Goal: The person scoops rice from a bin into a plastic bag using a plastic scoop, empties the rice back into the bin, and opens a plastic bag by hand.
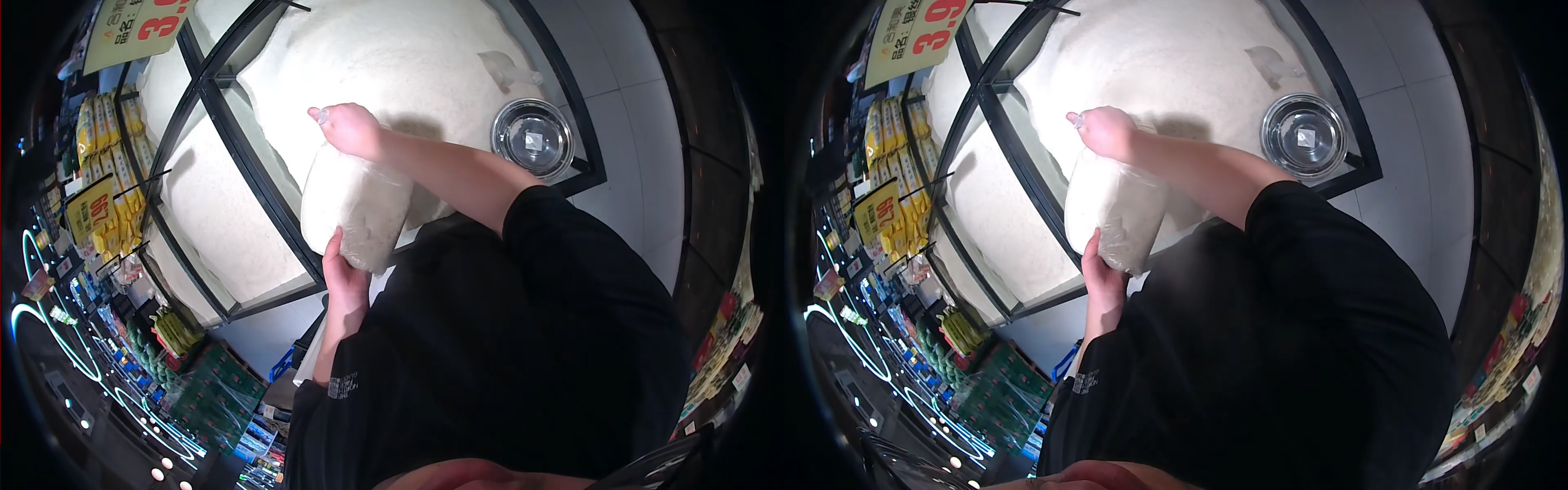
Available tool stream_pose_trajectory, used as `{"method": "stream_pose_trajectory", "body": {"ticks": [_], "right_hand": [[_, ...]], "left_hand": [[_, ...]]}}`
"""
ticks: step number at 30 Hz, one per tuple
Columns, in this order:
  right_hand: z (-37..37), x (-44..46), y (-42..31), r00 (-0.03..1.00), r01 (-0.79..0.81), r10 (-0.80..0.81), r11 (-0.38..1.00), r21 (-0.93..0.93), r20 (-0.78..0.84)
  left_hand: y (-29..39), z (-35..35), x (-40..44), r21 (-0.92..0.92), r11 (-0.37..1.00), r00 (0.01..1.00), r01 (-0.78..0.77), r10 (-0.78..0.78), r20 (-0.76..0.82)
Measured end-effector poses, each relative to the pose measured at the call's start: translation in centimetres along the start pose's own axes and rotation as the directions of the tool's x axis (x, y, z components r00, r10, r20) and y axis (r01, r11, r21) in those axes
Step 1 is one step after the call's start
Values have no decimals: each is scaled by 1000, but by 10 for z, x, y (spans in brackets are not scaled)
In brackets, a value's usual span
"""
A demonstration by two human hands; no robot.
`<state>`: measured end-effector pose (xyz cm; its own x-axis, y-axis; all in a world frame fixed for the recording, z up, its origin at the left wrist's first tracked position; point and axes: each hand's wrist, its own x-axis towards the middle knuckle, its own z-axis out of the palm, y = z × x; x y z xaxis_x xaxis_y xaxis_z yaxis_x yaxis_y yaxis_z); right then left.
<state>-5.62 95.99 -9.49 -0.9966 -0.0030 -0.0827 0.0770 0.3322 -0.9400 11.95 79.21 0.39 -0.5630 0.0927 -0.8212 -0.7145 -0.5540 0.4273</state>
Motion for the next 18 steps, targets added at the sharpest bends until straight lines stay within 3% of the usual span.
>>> {"method": "stream_pose_trajectory", "body": {"ticks": [2,4,6,8,11,14,18], "right_hand": [[-6,-1,-4,997,-37,37,999,-9,66],[-11,-3,-10,994,-67,68,998,-15,83],[-11,-4,-10,994,-71,72,997,-13,81],[-7,-2,-7,997,-47,46,999,0,59],[-2,2,-4,999,-39,38,999,17,38],[2,6,-2,999,-28,29,999,17,-15],[3,13,2,1000,-21,22,1000,15,-23]], "left_hand": [[-2,1,1,-7,1000,1000,4,-4,-1],[-6,-3,-6,288,945,987,-157,136,91],[-7,-6,-7,330,925,981,-190,161,112],[-3,-9,-4,140,986,995,-92,87,42],[1,2,-7,76,995,996,-68,72,-50],[4,1,-5,34,996,994,-88,90,-58],[9,-3,-4,108,988,993,-110,112,-21]]}}
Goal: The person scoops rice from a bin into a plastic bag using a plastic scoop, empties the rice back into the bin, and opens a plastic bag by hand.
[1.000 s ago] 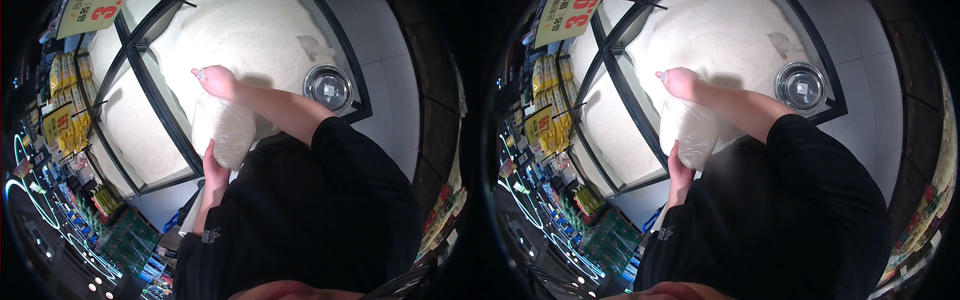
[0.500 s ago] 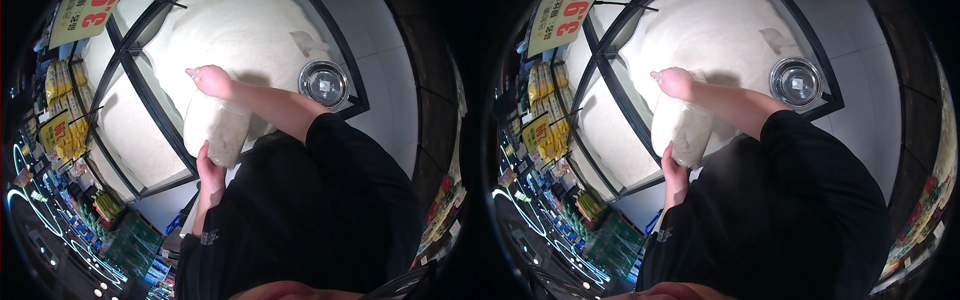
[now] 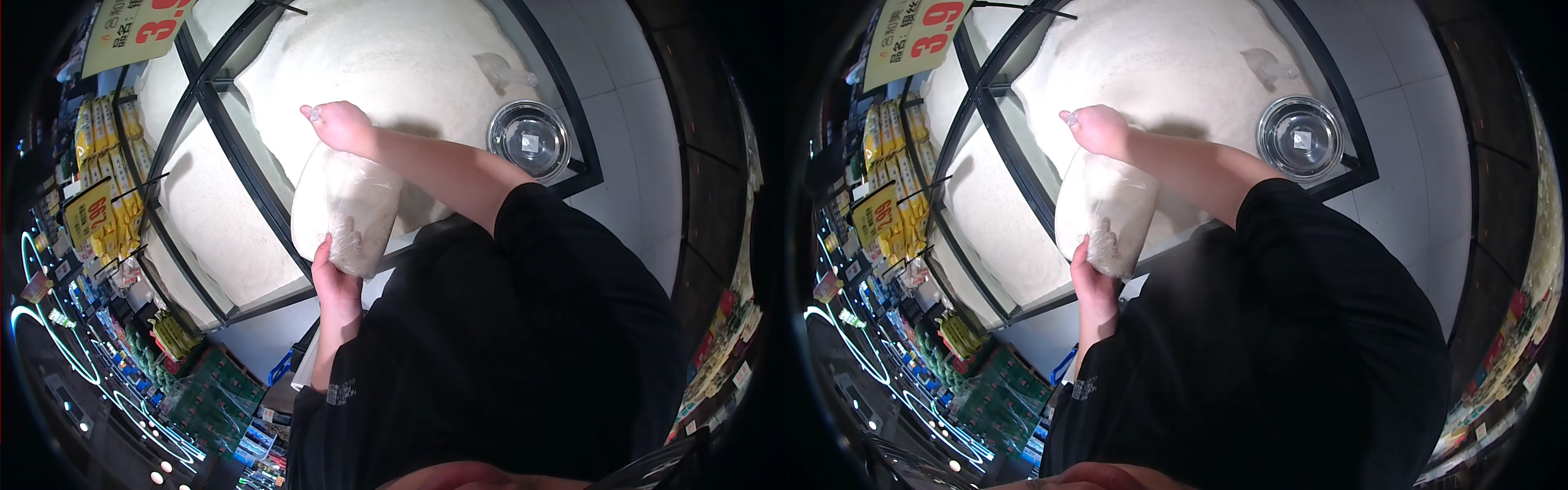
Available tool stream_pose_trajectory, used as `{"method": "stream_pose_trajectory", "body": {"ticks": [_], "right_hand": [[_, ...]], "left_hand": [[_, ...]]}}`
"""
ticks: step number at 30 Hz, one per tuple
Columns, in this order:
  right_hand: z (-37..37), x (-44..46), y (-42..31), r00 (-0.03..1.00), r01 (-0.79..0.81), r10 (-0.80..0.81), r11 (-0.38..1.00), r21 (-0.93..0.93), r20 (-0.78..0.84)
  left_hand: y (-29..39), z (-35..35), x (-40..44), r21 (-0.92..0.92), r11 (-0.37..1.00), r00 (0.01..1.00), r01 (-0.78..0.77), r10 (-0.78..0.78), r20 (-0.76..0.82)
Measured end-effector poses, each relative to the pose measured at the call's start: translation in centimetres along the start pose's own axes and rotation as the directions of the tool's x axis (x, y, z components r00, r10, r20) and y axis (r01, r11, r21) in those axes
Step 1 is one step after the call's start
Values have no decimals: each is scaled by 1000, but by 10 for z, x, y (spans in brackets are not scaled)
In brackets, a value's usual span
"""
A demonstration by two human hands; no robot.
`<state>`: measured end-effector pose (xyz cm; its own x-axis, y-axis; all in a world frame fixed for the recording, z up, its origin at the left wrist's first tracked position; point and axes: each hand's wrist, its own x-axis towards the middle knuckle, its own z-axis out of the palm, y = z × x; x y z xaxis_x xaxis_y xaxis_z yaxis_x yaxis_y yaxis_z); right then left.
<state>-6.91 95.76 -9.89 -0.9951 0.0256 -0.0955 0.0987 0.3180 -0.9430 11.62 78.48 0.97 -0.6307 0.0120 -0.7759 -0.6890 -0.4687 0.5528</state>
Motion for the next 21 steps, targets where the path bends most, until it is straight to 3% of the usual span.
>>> {"method": "stream_pose_trajectory", "body": {"ticks": [5,8,11,21], "right_hand": [[-6,2,-2,999,-33,33,999,22,-21],[-13,4,-6,998,-56,56,998,13,12],[-17,5,-8,999,-54,53,999,4,8],[-21,17,-5,984,-115,121,992,-51,134]], "left_hand": [[5,19,-10,49,998,999,-40,38,32],[5,32,-19,208,966,987,-157,144,78],[10,24,-7,44,998,997,-47,44,71],[12,23,7,-3,997,993,-77,77,89]]}}
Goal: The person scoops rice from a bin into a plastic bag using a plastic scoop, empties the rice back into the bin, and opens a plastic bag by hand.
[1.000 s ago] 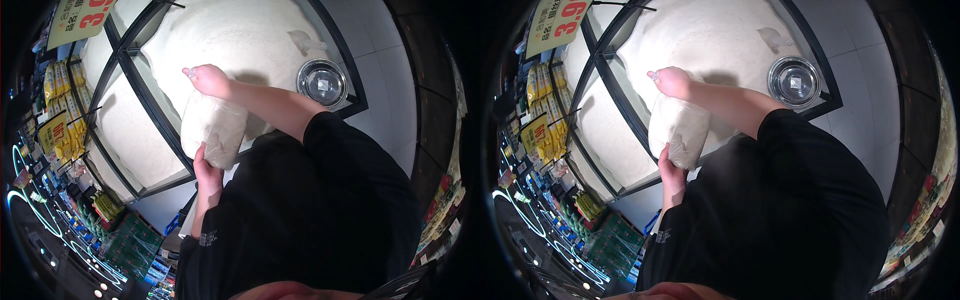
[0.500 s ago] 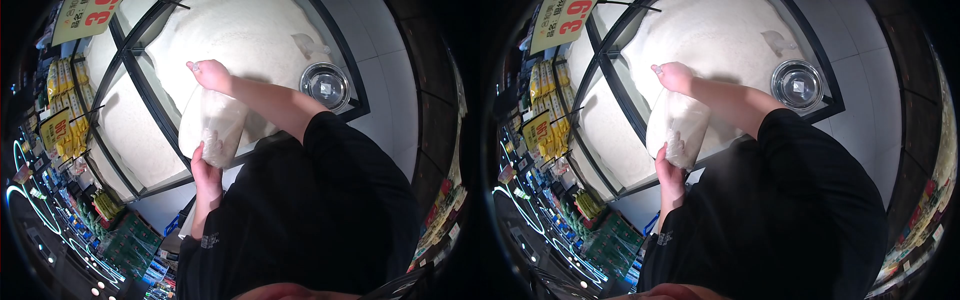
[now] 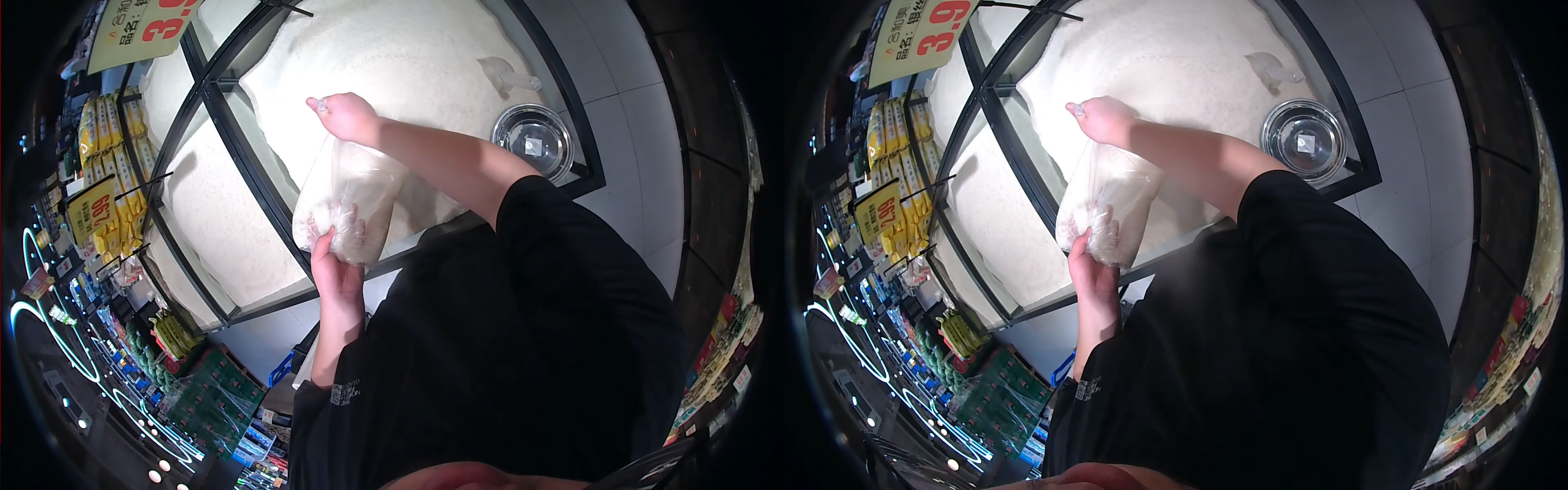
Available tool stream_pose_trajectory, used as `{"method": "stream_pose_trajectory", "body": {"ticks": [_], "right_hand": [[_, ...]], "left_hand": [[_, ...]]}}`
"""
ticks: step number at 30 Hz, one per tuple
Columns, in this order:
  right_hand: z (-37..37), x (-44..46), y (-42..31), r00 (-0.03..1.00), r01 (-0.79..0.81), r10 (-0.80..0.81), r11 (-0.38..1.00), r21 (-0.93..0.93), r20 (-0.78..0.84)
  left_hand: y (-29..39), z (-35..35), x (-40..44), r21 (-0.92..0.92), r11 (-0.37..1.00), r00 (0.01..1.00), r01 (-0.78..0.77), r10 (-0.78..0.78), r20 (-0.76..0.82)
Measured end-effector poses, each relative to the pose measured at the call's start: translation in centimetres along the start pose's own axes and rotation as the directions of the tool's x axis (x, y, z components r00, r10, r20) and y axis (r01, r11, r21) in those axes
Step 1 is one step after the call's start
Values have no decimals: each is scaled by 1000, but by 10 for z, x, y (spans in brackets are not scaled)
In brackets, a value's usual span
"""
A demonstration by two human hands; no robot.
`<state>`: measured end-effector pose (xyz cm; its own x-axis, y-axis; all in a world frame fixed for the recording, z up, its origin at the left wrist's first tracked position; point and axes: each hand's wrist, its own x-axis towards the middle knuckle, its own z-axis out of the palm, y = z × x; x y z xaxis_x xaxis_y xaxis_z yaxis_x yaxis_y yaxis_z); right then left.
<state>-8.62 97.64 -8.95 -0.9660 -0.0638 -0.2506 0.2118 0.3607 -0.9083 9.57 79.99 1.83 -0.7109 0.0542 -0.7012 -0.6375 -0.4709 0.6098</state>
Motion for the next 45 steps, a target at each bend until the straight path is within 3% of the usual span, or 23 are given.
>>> {"method": "stream_pose_trajectory", "body": {"ticks": [2,17,23,29,45], "right_hand": [[-3,-1,0,1000,-8,8,1000,15,7],[-23,8,-1,996,-73,75,996,44,-48],[-23,17,10,990,-111,128,969,221,-61],[-33,15,4,987,-151,159,971,185,-30],[-32,35,16,998,-58,51,979,-196,-43]], "left_hand": [[4,14,-6,51,996,998,-69,69,3],[14,44,-12,117,984,990,-137,139,-7],[16,49,-12,51,989,990,-139,140,-30],[23,55,-17,56,987,988,-150,152,-16],[28,56,-13,81,978,981,-191,193,-19]]}}
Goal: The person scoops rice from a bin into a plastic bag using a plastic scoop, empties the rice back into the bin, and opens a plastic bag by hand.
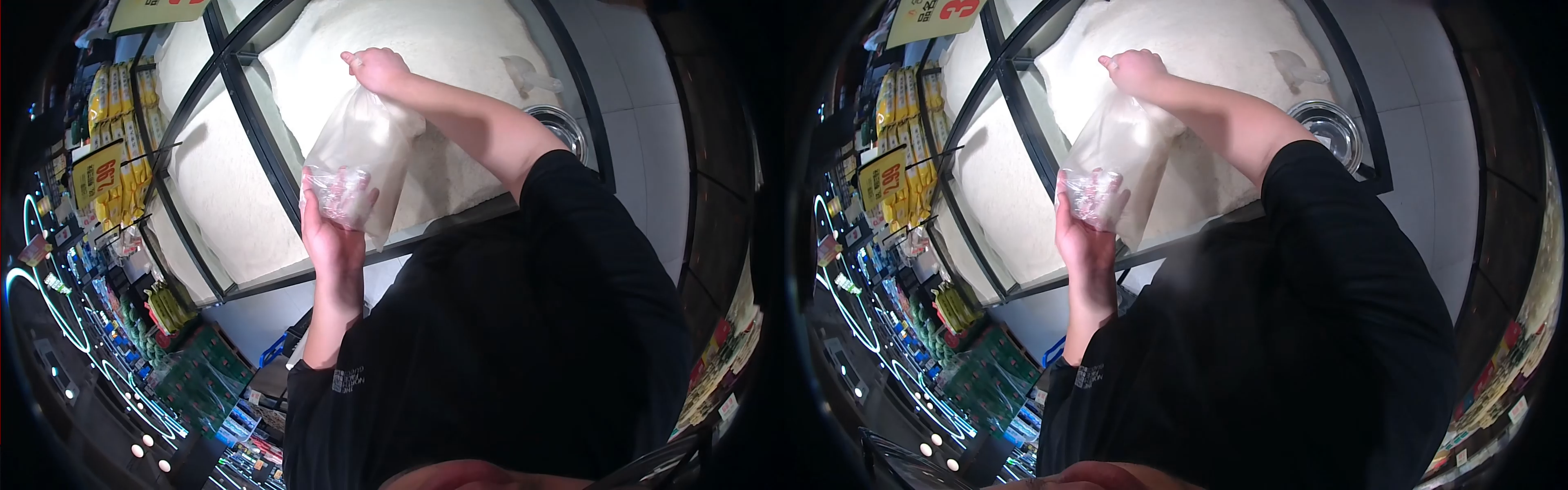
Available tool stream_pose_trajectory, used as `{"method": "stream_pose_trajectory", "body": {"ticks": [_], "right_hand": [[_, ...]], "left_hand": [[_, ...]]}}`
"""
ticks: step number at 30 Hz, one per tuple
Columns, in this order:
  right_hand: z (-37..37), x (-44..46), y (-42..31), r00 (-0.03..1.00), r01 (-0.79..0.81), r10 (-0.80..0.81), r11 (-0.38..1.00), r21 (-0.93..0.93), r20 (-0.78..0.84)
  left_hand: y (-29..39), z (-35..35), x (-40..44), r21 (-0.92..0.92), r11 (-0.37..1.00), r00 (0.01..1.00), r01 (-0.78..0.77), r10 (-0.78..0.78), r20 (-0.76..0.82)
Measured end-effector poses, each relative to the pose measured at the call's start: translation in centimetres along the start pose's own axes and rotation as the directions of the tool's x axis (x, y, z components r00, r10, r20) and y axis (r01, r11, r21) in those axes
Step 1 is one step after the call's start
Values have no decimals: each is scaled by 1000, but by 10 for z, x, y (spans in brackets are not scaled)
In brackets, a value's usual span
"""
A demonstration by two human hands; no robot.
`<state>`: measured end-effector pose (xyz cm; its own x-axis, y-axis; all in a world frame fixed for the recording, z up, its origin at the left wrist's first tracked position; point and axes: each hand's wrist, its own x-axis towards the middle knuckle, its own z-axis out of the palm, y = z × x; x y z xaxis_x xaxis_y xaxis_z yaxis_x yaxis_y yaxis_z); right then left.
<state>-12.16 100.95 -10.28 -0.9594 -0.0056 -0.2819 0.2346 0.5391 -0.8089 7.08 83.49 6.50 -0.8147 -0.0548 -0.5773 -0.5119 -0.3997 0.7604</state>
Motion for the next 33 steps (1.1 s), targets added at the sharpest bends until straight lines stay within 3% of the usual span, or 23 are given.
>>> {"method": "stream_pose_trajectory", "body": {"ticks": [12,28,33], "right_hand": [[-1,-3,7,993,-8,0,998,-65,-114],[-20,2,2,997,-6,-18,945,-326,-70],[-20,3,3,998,17,-34,957,-291,-53]], "left_hand": [[-5,-9,-2,-37,999,999,-9,11,42],[14,6,-6,14,999,998,-47,47,35],[9,-4,-7,2,998,994,-70,69,85]]}}
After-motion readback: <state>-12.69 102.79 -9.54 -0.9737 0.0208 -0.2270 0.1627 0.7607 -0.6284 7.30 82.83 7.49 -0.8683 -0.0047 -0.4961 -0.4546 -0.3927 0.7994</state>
